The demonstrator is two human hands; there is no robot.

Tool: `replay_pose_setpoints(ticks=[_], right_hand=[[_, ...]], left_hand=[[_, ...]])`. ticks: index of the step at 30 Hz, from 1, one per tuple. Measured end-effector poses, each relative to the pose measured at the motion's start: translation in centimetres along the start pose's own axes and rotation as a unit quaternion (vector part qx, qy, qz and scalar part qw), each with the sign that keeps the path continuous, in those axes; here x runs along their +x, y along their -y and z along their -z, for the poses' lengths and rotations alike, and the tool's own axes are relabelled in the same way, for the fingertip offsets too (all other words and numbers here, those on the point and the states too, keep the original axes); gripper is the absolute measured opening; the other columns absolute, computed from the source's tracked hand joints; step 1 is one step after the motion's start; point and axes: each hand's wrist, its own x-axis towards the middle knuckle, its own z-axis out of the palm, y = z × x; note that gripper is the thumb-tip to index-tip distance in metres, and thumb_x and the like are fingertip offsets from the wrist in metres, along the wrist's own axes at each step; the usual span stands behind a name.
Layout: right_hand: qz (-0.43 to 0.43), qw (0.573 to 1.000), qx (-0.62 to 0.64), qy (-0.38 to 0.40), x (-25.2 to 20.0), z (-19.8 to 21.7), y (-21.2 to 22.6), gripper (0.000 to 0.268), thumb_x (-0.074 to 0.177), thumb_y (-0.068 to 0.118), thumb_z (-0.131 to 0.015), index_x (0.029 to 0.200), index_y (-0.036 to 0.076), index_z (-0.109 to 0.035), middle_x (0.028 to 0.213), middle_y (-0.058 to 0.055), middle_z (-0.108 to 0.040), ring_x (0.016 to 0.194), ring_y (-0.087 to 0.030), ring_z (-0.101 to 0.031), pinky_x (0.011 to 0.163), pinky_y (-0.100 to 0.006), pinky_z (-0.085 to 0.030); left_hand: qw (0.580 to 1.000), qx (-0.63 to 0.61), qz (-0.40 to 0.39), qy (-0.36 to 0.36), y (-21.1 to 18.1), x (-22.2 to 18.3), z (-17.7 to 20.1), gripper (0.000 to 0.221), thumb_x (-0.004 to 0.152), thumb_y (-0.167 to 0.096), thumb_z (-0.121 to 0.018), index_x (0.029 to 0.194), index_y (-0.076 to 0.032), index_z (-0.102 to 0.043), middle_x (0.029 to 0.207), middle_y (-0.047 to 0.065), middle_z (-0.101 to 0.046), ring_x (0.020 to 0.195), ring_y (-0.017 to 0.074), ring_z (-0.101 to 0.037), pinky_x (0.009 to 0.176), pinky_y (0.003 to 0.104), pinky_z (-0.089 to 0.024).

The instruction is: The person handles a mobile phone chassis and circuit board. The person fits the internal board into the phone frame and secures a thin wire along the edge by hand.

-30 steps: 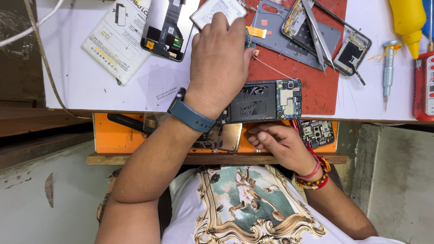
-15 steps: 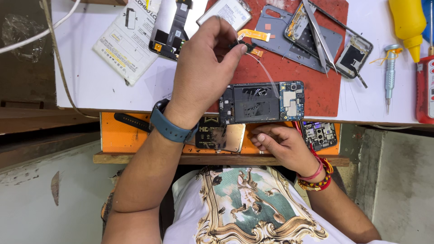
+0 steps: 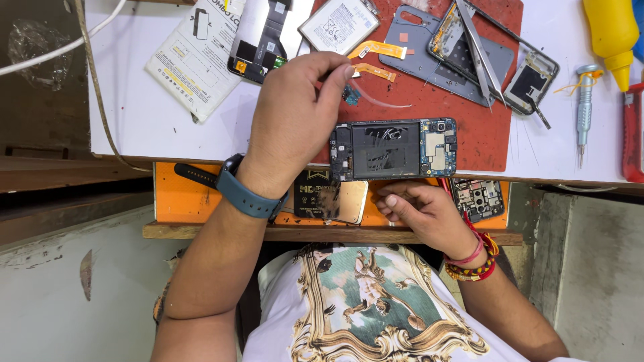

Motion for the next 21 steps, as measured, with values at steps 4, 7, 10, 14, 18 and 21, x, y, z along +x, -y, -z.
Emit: replay_pose_setpoints(ticks=[4, 7, 10, 14, 18, 21], right_hand=[[-0.008, 1.000, -0.010, -0.004, 0.0, -0.1, 0.4, 0.031, 0.100, 0.013, -0.061, 0.122, -0.008, -0.067, 0.098, -0.009, -0.077, 0.083, -0.010, -0.069, 0.073, -0.025, -0.059], [-0.008, 1.000, -0.009, -0.003, 0.0, 0.0, 0.1, 0.031, 0.100, 0.014, -0.061, 0.122, -0.008, -0.067, 0.098, -0.009, -0.076, 0.083, -0.010, -0.069, 0.073, -0.025, -0.059], [0.004, 1.000, -0.003, 0.008, -0.1, 0.4, -0.9, 0.032, 0.102, 0.014, -0.061, 0.124, -0.008, -0.068, 0.098, -0.010, -0.076, 0.082, -0.010, -0.068, 0.073, -0.025, -0.058], [-0.022, 0.999, -0.022, -0.007, -0.2, 0.8, -2.2, 0.032, 0.100, 0.015, -0.062, 0.122, -0.007, -0.068, 0.098, -0.010, -0.078, 0.083, -0.011, -0.072, 0.073, -0.025, -0.060], [-0.044, 0.999, -0.024, -0.011, -0.2, 0.3, -0.6, 0.032, 0.099, 0.016, -0.062, 0.122, -0.006, -0.068, 0.099, -0.011, -0.078, 0.086, -0.011, -0.074, 0.074, -0.025, -0.061], [-0.049, 0.999, -0.021, -0.013, -0.2, 0.4, -1.0, 0.032, 0.099, 0.015, -0.062, 0.122, -0.006, -0.068, 0.099, -0.011, -0.078, 0.085, -0.011, -0.073, 0.074, -0.025, -0.061]], left_hand=[[0.987, 0.097, -0.123, -0.039, 0.0, -0.4, 0.0, 0.019, 0.107, -0.010, -0.063, 0.123, -0.001, -0.065, 0.101, 0.016, -0.072, 0.091, 0.0336, -0.073, 0.080, 0.041, -0.057], [0.994, 0.077, -0.066, -0.033, -0.5, -0.7, 0.1, 0.027, 0.104, -0.010, -0.063, 0.127, 0.003, -0.055, 0.097, 0.017, -0.071, 0.089, 0.0349, -0.073, 0.076, 0.043, -0.055], [0.992, 0.100, -0.063, -0.048, -0.6, -1.0, 0.6, 0.022, 0.105, -0.012, -0.065, 0.119, 0.001, -0.055, 0.099, 0.015, -0.073, 0.090, 0.0325, -0.073, 0.075, 0.043, -0.055], [0.993, 0.099, -0.053, -0.031, -0.6, -1.6, 1.4, 0.014, 0.103, -0.014, -0.068, 0.105, -0.001, -0.066, 0.094, 0.013, -0.074, 0.076, 0.0252, -0.071, 0.068, 0.037, -0.054], [0.996, -0.059, 0.054, 0.035, -0.5, -1.8, 2.0, 0.019, 0.102, -0.019, -0.068, 0.107, -0.002, -0.074, 0.085, 0.003, -0.074, 0.066, 0.0103, -0.061, 0.056, 0.025, -0.049], [0.987, -0.112, 0.101, 0.062, -0.3, -2.5, 2.4, 0.022, 0.101, -0.020, -0.067, 0.113, -0.003, -0.074, 0.082, -0.002, -0.072, 0.062, 0.0010, -0.059, 0.054, 0.020, -0.048]])
